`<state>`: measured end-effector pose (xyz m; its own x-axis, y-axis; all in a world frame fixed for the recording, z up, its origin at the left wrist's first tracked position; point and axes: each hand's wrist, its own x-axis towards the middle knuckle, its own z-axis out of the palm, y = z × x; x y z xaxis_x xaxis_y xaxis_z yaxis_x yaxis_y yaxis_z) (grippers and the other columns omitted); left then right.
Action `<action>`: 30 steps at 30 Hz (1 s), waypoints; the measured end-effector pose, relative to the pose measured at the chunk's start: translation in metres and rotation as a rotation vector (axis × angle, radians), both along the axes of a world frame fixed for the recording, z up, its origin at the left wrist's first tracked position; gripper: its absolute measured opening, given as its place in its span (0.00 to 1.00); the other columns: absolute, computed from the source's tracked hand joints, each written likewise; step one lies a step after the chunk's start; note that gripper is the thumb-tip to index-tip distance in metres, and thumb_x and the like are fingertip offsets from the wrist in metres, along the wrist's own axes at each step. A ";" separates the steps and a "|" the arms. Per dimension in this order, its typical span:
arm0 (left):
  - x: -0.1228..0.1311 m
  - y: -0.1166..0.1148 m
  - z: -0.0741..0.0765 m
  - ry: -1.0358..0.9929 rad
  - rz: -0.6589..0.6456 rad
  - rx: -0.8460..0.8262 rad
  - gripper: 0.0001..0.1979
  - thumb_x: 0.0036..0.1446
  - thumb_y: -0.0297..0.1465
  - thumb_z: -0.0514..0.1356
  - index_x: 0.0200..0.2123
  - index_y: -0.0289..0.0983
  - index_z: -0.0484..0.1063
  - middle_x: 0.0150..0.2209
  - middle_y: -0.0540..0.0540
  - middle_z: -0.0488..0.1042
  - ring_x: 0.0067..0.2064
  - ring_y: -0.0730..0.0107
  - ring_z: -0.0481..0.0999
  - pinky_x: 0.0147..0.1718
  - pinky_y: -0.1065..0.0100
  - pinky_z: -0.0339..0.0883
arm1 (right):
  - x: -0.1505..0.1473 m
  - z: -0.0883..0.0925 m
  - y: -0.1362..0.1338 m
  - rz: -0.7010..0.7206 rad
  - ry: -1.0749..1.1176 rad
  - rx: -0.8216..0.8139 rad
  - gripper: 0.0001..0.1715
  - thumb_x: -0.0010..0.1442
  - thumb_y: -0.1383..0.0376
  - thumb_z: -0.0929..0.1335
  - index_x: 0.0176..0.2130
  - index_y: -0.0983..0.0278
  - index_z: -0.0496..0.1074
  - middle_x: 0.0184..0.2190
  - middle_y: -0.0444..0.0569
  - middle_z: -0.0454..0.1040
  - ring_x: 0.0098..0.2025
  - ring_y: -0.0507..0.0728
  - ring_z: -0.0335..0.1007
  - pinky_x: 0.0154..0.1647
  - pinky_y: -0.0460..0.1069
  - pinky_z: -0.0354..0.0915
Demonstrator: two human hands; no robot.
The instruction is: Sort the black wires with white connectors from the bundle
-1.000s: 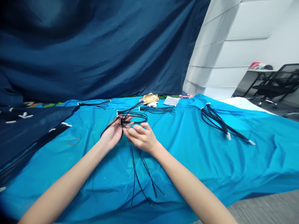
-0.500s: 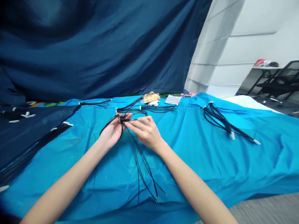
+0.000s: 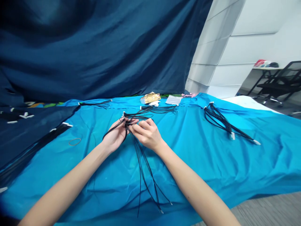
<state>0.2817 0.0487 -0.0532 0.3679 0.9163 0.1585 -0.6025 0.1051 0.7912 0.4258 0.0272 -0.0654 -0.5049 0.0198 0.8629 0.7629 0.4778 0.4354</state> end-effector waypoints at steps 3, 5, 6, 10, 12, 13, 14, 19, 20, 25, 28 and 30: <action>0.000 -0.001 0.000 0.017 -0.012 -0.038 0.05 0.54 0.27 0.57 0.28 0.32 0.69 0.34 0.40 0.76 0.43 0.59 0.75 0.45 0.59 0.66 | 0.002 0.001 0.001 0.049 -0.092 0.026 0.05 0.57 0.72 0.66 0.33 0.64 0.72 0.28 0.42 0.74 0.32 0.48 0.60 0.31 0.48 0.51; 0.000 -0.002 0.000 0.031 -0.014 -0.060 0.04 0.53 0.28 0.58 0.28 0.32 0.69 0.34 0.40 0.76 0.43 0.59 0.75 0.45 0.59 0.65 | 0.003 0.000 0.003 0.071 -0.127 0.026 0.06 0.57 0.73 0.66 0.31 0.64 0.72 0.29 0.42 0.74 0.33 0.48 0.61 0.32 0.48 0.51; 0.000 -0.002 0.000 0.035 -0.013 -0.066 0.04 0.53 0.28 0.58 0.28 0.32 0.69 0.34 0.40 0.76 0.43 0.59 0.75 0.45 0.59 0.65 | 0.004 0.000 0.004 0.076 -0.134 0.027 0.07 0.57 0.73 0.65 0.30 0.64 0.72 0.30 0.42 0.74 0.33 0.48 0.61 0.32 0.48 0.52; 0.001 -0.002 -0.001 0.044 0.005 -0.067 0.04 0.53 0.27 0.58 0.28 0.32 0.69 0.33 0.41 0.77 0.42 0.59 0.75 0.43 0.60 0.66 | 0.004 -0.002 0.006 0.054 -0.154 0.028 0.08 0.58 0.72 0.65 0.29 0.63 0.72 0.32 0.41 0.75 0.35 0.47 0.62 0.32 0.48 0.52; 0.001 -0.002 -0.002 0.049 0.011 -0.068 0.04 0.53 0.27 0.57 0.28 0.32 0.69 0.31 0.41 0.77 0.41 0.60 0.75 0.42 0.61 0.67 | 0.005 -0.002 0.006 0.050 -0.155 0.028 0.08 0.58 0.72 0.65 0.31 0.63 0.72 0.32 0.40 0.75 0.35 0.47 0.63 0.33 0.48 0.53; 0.001 -0.002 -0.002 0.050 0.011 -0.069 0.04 0.53 0.27 0.57 0.28 0.32 0.69 0.31 0.41 0.77 0.41 0.60 0.75 0.41 0.61 0.67 | 0.005 -0.002 0.006 0.052 -0.154 0.029 0.07 0.58 0.72 0.65 0.31 0.63 0.72 0.32 0.40 0.75 0.35 0.47 0.63 0.33 0.48 0.53; 0.001 -0.003 -0.003 0.050 0.009 -0.070 0.04 0.53 0.27 0.57 0.28 0.32 0.70 0.31 0.41 0.77 0.40 0.60 0.76 0.41 0.62 0.67 | 0.005 -0.002 0.006 0.056 -0.150 0.031 0.06 0.58 0.72 0.65 0.32 0.63 0.72 0.31 0.40 0.75 0.35 0.47 0.63 0.33 0.48 0.54; 0.002 -0.003 -0.002 0.033 -0.011 -0.065 0.06 0.54 0.26 0.55 0.28 0.31 0.70 0.32 0.41 0.77 0.39 0.62 0.76 0.40 0.62 0.68 | 0.006 -0.001 0.005 0.076 -0.135 0.028 0.05 0.57 0.72 0.66 0.35 0.65 0.72 0.31 0.41 0.75 0.36 0.47 0.63 0.33 0.48 0.54; 0.002 -0.003 -0.002 0.030 -0.011 -0.067 0.05 0.54 0.26 0.56 0.28 0.31 0.70 0.31 0.41 0.77 0.39 0.62 0.76 0.40 0.62 0.68 | 0.006 -0.001 0.005 0.080 -0.134 0.027 0.05 0.57 0.72 0.66 0.35 0.65 0.72 0.31 0.41 0.75 0.36 0.48 0.63 0.34 0.48 0.54; 0.003 -0.004 -0.001 0.027 -0.001 -0.111 0.03 0.51 0.26 0.59 0.27 0.32 0.71 0.32 0.41 0.77 0.42 0.61 0.75 0.41 0.63 0.67 | 0.006 -0.001 0.006 0.077 -0.110 0.024 0.06 0.56 0.71 0.67 0.35 0.63 0.72 0.32 0.40 0.75 0.37 0.47 0.63 0.34 0.48 0.55; 0.003 -0.004 0.001 0.023 -0.012 -0.128 0.04 0.51 0.26 0.59 0.27 0.32 0.70 0.35 0.41 0.76 0.42 0.61 0.74 0.42 0.63 0.67 | 0.006 -0.001 0.007 0.086 -0.088 0.021 0.06 0.55 0.71 0.68 0.35 0.63 0.72 0.32 0.40 0.75 0.37 0.48 0.63 0.35 0.47 0.55; 0.003 -0.005 0.002 0.021 -0.013 -0.136 0.04 0.52 0.26 0.58 0.27 0.32 0.70 0.36 0.40 0.76 0.42 0.62 0.74 0.42 0.63 0.67 | 0.005 -0.002 0.007 0.081 -0.053 0.015 0.06 0.54 0.70 0.69 0.36 0.63 0.73 0.32 0.40 0.75 0.37 0.49 0.63 0.36 0.47 0.55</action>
